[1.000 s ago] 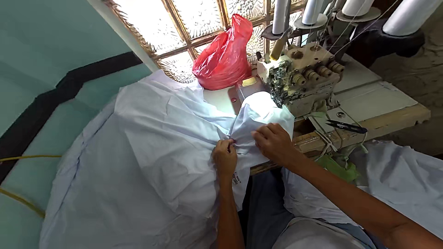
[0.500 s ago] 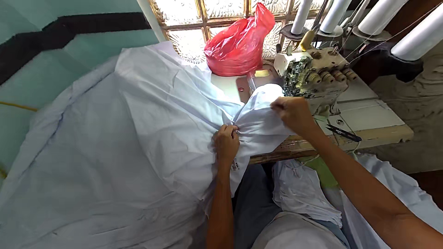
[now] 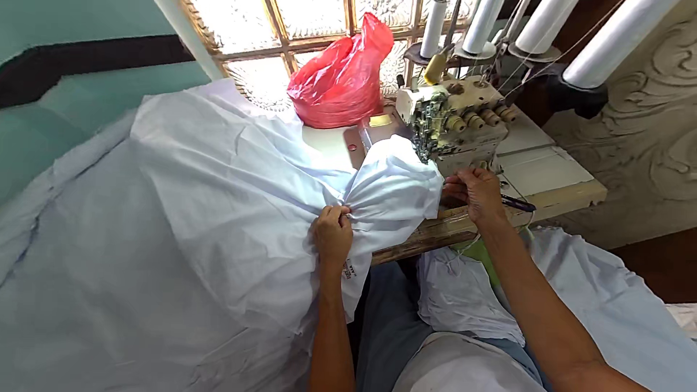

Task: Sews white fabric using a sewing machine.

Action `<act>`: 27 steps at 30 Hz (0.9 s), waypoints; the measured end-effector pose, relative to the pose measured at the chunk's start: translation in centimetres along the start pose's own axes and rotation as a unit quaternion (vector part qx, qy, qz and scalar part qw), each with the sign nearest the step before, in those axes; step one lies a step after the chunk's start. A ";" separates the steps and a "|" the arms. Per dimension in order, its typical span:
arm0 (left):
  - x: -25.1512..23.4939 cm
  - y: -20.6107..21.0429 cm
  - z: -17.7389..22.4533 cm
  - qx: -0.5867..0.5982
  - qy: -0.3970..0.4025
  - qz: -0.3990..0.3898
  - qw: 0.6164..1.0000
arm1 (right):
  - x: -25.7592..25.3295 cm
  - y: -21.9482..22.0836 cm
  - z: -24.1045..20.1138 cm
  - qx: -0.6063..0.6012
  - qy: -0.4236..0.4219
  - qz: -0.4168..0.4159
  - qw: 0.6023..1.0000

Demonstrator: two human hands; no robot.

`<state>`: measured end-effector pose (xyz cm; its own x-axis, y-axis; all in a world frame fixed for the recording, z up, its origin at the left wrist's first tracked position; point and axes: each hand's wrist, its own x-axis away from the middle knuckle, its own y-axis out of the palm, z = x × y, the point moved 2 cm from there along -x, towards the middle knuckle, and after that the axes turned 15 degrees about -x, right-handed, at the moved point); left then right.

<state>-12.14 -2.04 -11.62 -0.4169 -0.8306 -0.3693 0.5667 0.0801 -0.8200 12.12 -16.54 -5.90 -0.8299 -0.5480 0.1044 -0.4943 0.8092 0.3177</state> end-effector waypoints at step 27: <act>0.1 0.3 -0.4 -0.002 0.010 0.004 1.000 | 2.7 2.2 -2.2 0.436 -0.246 -0.104 0.860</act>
<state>-12.29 -1.85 -12.04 -0.4269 -0.8189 -0.3837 0.5671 0.0881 -0.8189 9.40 -16.72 -2.86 -0.6041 -0.7170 -0.3478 -0.4732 0.6739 -0.5674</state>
